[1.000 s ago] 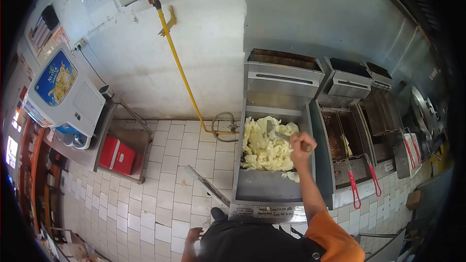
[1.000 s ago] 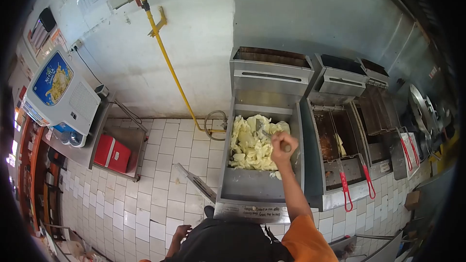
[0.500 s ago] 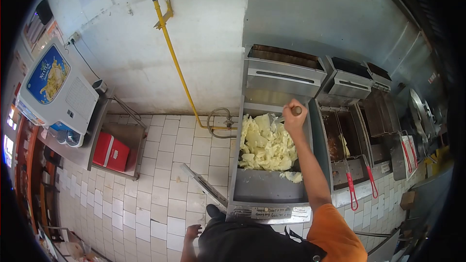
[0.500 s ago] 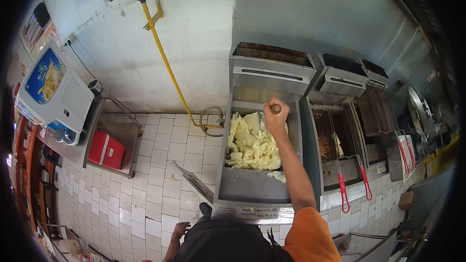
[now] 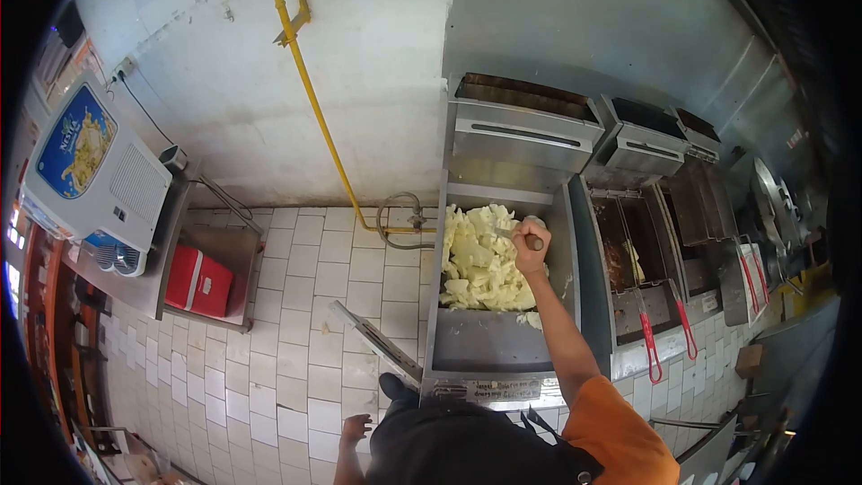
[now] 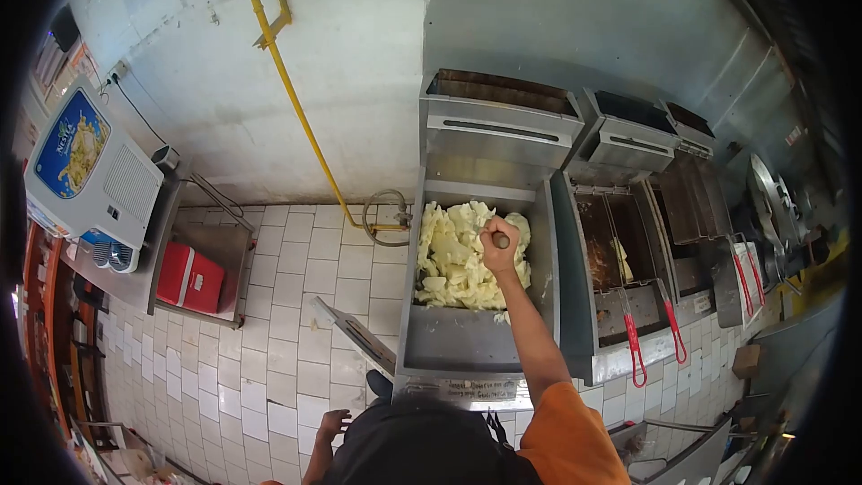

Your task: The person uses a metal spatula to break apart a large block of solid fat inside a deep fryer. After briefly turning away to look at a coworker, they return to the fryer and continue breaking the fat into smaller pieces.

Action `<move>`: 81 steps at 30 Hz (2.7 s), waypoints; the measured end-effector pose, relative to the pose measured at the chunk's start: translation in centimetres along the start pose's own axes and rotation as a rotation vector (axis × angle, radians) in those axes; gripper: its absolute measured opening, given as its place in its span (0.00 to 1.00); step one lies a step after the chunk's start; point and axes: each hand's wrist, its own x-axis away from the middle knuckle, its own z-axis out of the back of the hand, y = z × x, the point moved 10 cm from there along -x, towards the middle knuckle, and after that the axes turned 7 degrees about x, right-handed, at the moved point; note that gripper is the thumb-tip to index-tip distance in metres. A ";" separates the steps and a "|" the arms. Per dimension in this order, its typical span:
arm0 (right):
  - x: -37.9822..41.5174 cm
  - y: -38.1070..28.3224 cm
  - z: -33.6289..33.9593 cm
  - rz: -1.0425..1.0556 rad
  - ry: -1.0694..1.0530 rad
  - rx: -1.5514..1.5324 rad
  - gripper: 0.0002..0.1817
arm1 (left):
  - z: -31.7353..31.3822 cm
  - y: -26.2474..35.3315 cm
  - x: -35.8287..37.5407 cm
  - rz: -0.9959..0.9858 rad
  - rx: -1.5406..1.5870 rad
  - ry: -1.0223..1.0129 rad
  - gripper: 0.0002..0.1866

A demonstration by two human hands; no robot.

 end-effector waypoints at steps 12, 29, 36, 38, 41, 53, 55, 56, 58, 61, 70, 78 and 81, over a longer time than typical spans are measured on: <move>0.0 -11.3 -0.2 0.033 0.170 0.172 0.13 | 0.6 -5.2 -1.5 0.051 0.247 0.020 0.19; -9.0 -4.0 2.8 -0.090 0.256 0.279 0.10 | -0.8 5.8 -2.7 0.146 0.143 0.123 0.20; -5.0 1.7 4.1 -0.087 0.267 0.008 0.12 | -0.8 -1.4 -3.4 0.201 0.082 -0.014 0.18; -3.0 3.1 4.0 0.010 0.252 0.048 0.13 | -0.7 -1.0 -4.1 0.044 -0.033 -0.089 0.19; -0.2 4.1 3.0 -0.009 0.162 0.025 0.15 | -0.6 -0.2 -4.1 -0.032 -0.121 -0.148 0.19; 2.1 -2.3 0.4 -0.091 0.085 0.182 0.16 | -0.5 6.5 -4.2 0.156 0.014 0.049 0.22; 0.5 -4.6 1.4 -0.095 0.131 0.229 0.15 | -0.2 5.3 -3.7 0.177 0.048 0.046 0.23; -0.2 -5.2 1.8 -0.103 0.128 0.233 0.15 | 0.1 3.8 -3.7 0.186 0.050 0.042 0.23; -1.8 -7.9 3.2 0.017 0.210 0.258 0.14 | 0.3 1.5 -3.6 0.184 0.044 0.027 0.18; -4.9 -12.4 5.7 0.103 0.317 0.176 0.12 | -0.4 1.2 -3.0 0.143 -0.129 -0.026 0.17; -8.2 -8.8 10.1 -0.039 0.314 -0.019 0.14 | -2.1 4.0 -5.4 0.029 -0.061 -0.077 0.20; -5.5 -4.3 3.2 -0.044 0.080 0.309 0.13 | -0.7 8.3 -3.4 0.171 -0.002 0.106 0.25; -2.1 -3.6 2.5 0.013 -0.034 0.296 0.14 | -0.5 6.8 -3.0 0.233 0.008 0.128 0.21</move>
